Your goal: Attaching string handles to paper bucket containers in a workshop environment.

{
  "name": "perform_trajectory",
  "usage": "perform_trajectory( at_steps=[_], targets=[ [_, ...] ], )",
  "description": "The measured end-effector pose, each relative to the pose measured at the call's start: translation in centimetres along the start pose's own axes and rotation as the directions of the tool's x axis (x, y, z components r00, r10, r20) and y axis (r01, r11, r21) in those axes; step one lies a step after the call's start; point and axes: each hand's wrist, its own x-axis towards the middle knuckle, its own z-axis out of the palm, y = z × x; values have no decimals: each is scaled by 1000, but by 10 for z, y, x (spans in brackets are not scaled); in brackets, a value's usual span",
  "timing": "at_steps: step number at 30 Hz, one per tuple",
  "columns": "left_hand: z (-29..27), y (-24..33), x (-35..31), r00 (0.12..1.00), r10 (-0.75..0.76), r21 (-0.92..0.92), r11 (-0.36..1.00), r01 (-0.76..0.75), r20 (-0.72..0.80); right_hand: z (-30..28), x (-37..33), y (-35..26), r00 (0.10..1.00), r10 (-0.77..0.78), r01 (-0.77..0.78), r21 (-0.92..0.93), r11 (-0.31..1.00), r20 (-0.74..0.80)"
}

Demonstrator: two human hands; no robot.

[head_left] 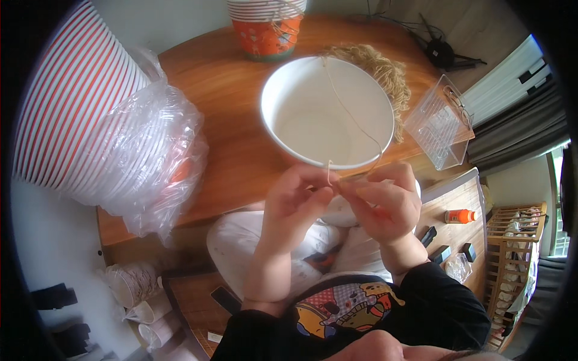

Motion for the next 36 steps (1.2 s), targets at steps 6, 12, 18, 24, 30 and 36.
perform_trajectory(
  at_steps=[6,12,18,24,30,36],
  targets=[
    [-6,-4,2,993,-11,56,998,4,120,0,0,0,1000,11,-12,63,998,9],
    [-5,-1,1,993,-82,-70,994,88,87,1,2,4,1000,-1,-3,126,992,31],
    [-6,-5,0,999,-38,-51,998,39,24,3,7,1,998,-59,58,100,993,5],
    [0,-3,-2,988,98,236,970,-67,-123,4,15,-4,998,-64,64,29,998,-7],
    [3,1,2,876,478,635,697,-332,-67,6,24,-8,995,-100,100,-43,994,7],
    [2,5,6,705,703,794,374,-479,94,6,30,-7,977,-208,213,-121,970,53]
  ],
)
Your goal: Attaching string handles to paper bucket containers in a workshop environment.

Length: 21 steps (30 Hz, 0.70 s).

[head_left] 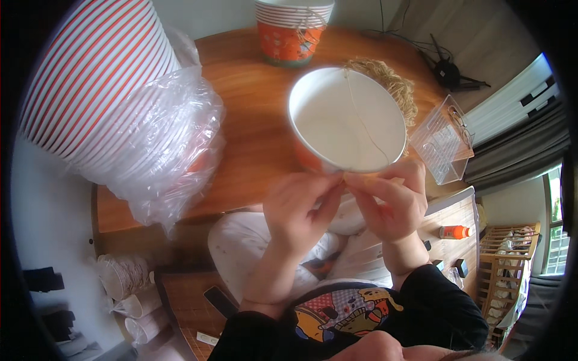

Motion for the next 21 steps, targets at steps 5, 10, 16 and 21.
perform_trajectory(
  at_steps=[5,10,16,21],
  targets=[
    [-1,-5,-1,990,136,125,983,-133,-18,2,3,-2,999,-20,20,11,1000,-30],
    [0,-2,-1,991,130,113,986,-126,-26,1,5,-1,1000,-22,22,8,1000,-8],
    [0,-2,-1,994,100,45,994,-98,-43,1,8,-4,1000,-13,13,2,1000,21],
    [-1,-1,-5,998,-1,-46,999,-2,-63,1,0,-6,992,123,-123,48,991,12]
  ],
)
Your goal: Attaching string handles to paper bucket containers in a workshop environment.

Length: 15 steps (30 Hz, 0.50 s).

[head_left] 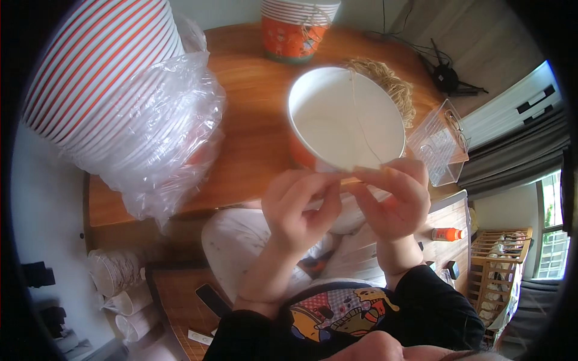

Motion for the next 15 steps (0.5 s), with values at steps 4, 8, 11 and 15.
perform_trajectory(
  at_steps=[4,8,11,15],
  targets=[
    [2,0,0,993,-113,-85,990,111,-21,1,-4,-1,1000,-31,31,13,999,0],
    [0,0,1,995,-99,-82,992,99,3,3,-2,0,998,-41,41,-3,999,43],
    [1,1,-1,990,-143,-85,986,141,-20,7,2,3,991,-129,131,50,990,-42],
    [-1,-1,2,994,-103,-69,992,101,-20,7,3,5,991,-131,128,82,988,38]
  ],
)
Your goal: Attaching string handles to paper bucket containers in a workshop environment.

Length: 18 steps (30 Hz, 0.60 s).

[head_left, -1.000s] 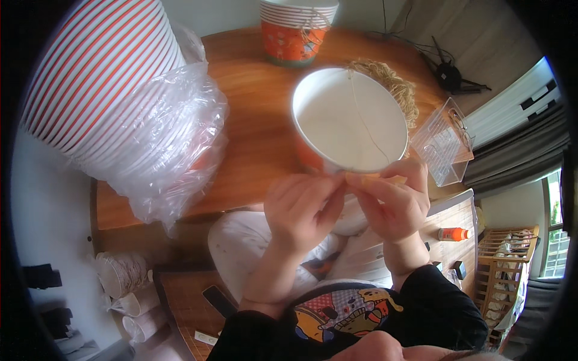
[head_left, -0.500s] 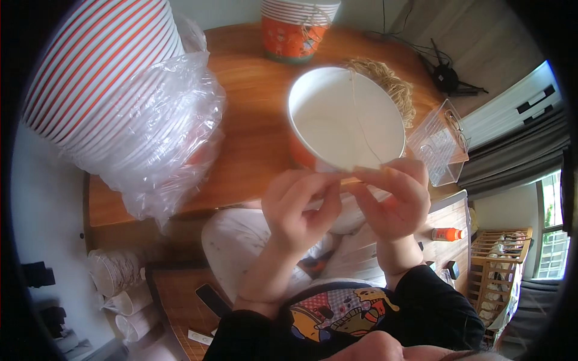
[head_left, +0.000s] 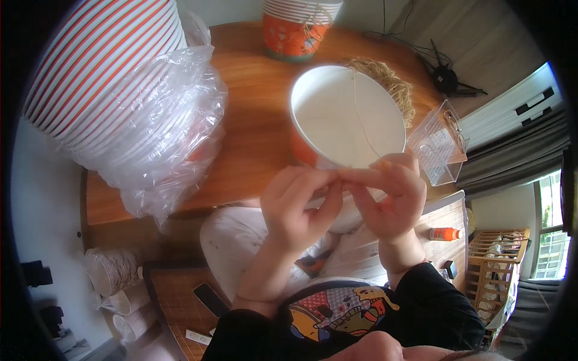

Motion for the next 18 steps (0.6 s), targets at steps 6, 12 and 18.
perform_trajectory(
  at_steps=[6,12,18],
  targets=[
    [-6,2,6,987,140,73,987,-145,73,-2,1,-2,997,70,-71,35,997,30],
    [-7,3,7,983,145,59,987,-152,115,-1,-2,-2,996,86,-85,73,994,-6],
    [-7,3,7,982,163,96,980,-172,99,-4,-5,-5,980,179,-185,70,980,92]
  ],
)
